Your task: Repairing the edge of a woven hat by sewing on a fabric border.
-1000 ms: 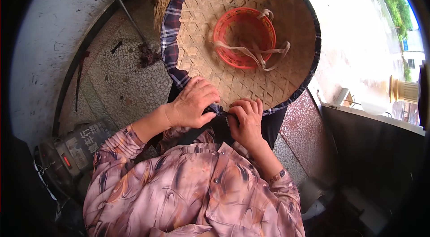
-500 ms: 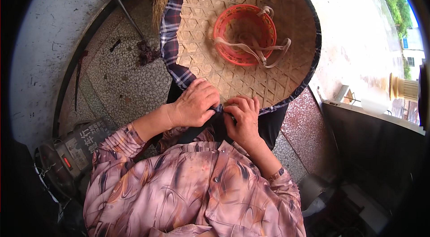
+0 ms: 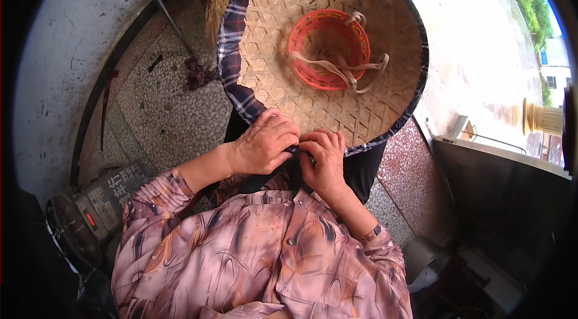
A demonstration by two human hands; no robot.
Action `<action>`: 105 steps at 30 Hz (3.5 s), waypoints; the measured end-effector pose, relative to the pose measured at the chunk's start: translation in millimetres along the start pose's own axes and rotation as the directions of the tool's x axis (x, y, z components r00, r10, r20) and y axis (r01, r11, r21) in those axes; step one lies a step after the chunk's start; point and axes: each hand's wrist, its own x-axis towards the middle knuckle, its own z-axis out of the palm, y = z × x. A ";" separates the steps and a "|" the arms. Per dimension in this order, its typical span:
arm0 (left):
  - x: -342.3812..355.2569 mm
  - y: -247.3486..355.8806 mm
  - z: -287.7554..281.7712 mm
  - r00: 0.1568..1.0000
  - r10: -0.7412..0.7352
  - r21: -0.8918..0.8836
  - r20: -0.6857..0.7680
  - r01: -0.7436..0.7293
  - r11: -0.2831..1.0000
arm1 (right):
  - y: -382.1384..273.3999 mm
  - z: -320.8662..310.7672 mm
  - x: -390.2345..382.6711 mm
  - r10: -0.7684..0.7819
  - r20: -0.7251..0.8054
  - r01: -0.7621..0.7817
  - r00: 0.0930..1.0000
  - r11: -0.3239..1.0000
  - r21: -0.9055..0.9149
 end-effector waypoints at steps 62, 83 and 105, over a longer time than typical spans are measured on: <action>2.1 2.6 8.9 0.976 -0.208 0.074 -0.063 0.213 0.974 | -1.1 7.7 -0.6 -0.048 -0.017 0.048 0.999 0.999 0.000; -0.3 -4.0 25.9 0.938 -0.347 0.237 -0.015 0.341 0.910 | 16.5 18.9 -37.6 -0.028 0.307 0.063 0.951 0.993 -0.102; -22.8 -7.4 94.5 0.714 -0.405 -0.790 0.571 0.344 -0.507 | 22.1 -20.7 -15.2 0.367 0.618 -0.710 0.696 0.220 0.669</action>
